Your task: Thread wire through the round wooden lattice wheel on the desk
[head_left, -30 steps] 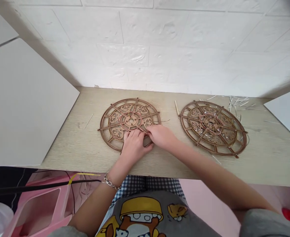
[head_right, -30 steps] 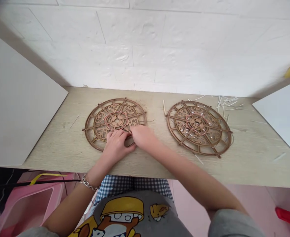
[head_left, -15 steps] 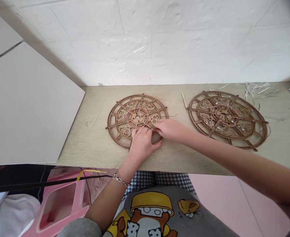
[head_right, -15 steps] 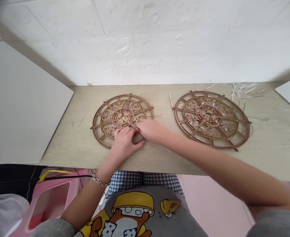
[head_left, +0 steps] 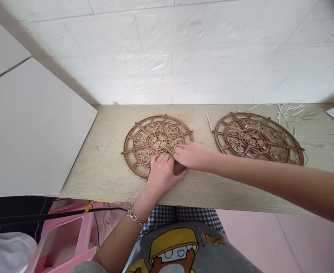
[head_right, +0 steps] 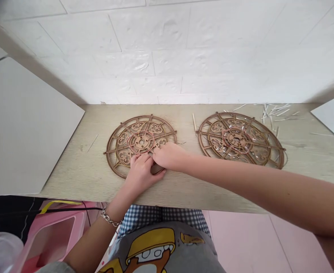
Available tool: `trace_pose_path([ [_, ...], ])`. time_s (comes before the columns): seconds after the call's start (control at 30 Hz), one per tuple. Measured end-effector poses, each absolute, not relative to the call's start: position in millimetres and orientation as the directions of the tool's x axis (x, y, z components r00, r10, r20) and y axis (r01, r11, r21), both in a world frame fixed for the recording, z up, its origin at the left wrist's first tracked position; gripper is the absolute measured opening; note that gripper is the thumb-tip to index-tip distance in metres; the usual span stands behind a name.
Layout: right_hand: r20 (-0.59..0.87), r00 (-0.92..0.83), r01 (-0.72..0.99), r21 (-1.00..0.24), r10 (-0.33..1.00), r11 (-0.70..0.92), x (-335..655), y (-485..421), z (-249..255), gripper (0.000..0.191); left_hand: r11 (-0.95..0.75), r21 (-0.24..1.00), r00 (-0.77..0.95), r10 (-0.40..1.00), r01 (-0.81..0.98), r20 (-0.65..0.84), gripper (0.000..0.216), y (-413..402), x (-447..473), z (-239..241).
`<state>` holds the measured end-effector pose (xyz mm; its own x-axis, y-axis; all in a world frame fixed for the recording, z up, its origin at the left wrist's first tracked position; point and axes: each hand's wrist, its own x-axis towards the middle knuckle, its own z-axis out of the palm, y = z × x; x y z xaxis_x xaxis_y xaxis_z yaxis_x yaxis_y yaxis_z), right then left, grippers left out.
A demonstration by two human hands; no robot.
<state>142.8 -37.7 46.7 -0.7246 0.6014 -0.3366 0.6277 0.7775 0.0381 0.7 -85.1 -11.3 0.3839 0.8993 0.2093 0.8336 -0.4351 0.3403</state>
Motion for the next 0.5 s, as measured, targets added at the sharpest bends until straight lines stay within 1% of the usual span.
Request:
trace_pose_path([
  [0.03, -0.335, -0.734, 0.614, 0.044, 0.591, 0.788, 143, -38, 47, 0.019, -0.431, 0.343, 0.38, 0.901, 0.835, 0.208, 0.026, -85, 1, -11],
  [0.07, -0.323, -0.717, 0.644, 0.032, 0.618, 0.764, 144, -39, 46, 0.019, -0.425, 0.35, 0.374, 0.904, 0.835, 0.206, 0.026, -86, 1, -10],
  [0.1, -0.309, -0.669, 0.709, 0.007, 0.676, 0.705, 144, -41, 44, 0.019, -0.417, 0.359, 0.368, 0.908, 0.835, 0.201, 0.026, -86, 1, -10],
  [0.17, -0.301, -0.515, 0.852, -0.071, 0.803, 0.519, 145, -43, 39, 0.021, -0.4, 0.376, 0.355, 0.916, 0.836, 0.184, 0.027, -86, 1, -9],
  [0.23, -0.309, -0.402, 0.916, -0.137, 0.862, 0.378, 146, -44, 34, 0.023, -0.39, 0.38, 0.353, 0.921, 0.839, 0.166, 0.028, -86, 1, -8],
  [0.27, -0.313, -0.396, 0.918, -0.151, 0.863, 0.367, 146, -43, 34, 0.023, -0.393, 0.38, 0.358, 0.92, 0.837, 0.161, 0.029, -86, 1, -8],
  [0.3, -0.312, -0.426, 0.905, -0.148, 0.849, 0.399, 146, -42, 35, 0.022, -0.399, 0.381, 0.365, 0.917, 0.834, 0.162, 0.029, -85, 1, -7],
  [0.33, -0.307, -0.481, 0.876, -0.129, 0.821, 0.465, 146, -41, 36, 0.02, -0.405, 0.381, 0.37, 0.914, 0.831, 0.165, 0.029, -85, 1, -7],
  [0.43, -0.294, -0.666, 0.721, -0.018, 0.686, 0.693, 146, -39, 43, 0.017, -0.412, 0.37, 0.378, 0.911, 0.833, 0.162, 0.025, -85, 1, -5],
  [0.5, -0.291, -0.719, 0.652, 0.029, 0.631, 0.757, 146, -43, 44, 0.017, -0.412, 0.349, 0.382, 0.911, 0.842, 0.153, 0.023, -86, 0, -5],
])
